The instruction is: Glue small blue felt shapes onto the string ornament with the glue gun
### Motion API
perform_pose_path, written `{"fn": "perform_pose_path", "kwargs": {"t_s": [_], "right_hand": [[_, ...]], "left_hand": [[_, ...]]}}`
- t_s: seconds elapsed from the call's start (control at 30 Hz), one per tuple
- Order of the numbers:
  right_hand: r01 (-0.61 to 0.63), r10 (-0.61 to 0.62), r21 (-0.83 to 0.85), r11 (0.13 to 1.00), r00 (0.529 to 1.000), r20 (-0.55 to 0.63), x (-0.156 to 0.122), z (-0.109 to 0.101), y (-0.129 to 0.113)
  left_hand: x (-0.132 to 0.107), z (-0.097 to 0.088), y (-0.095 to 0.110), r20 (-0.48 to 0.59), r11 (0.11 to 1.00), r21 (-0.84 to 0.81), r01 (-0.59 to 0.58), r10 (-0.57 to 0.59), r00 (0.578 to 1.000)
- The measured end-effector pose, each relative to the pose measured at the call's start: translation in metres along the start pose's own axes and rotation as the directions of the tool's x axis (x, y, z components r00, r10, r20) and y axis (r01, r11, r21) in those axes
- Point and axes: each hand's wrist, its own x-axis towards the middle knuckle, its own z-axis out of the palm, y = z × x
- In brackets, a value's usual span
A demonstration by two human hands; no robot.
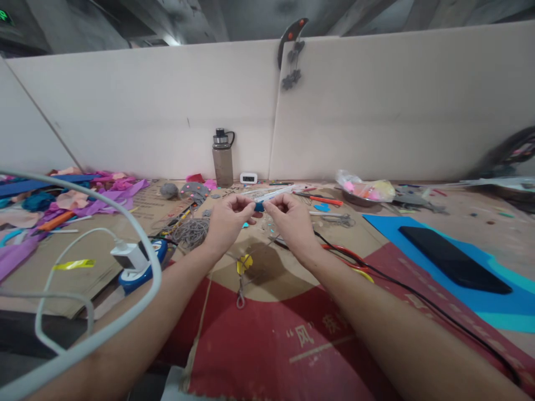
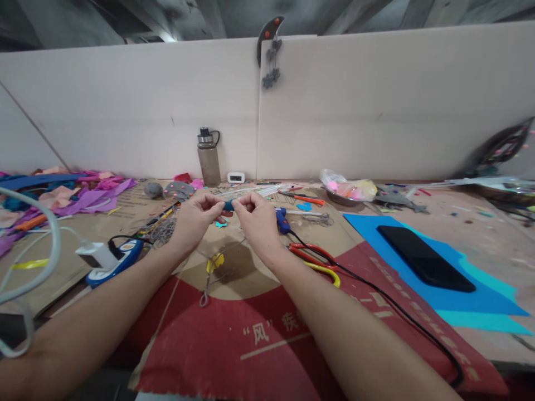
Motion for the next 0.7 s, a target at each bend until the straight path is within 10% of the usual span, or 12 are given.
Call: {"fn": "perform_pose_path", "kwargs": {"t_s": [0.7], "right_hand": [[0.096, -0.097, -0.046, 0.994, 0.995, -0.029, -0.0009, -0.0033, -0.0013]], "left_hand": [[0.0008, -0.0012, -0.0028, 0.063, 1.0, -0.015, 0.023, -0.022, 0.998]]}}
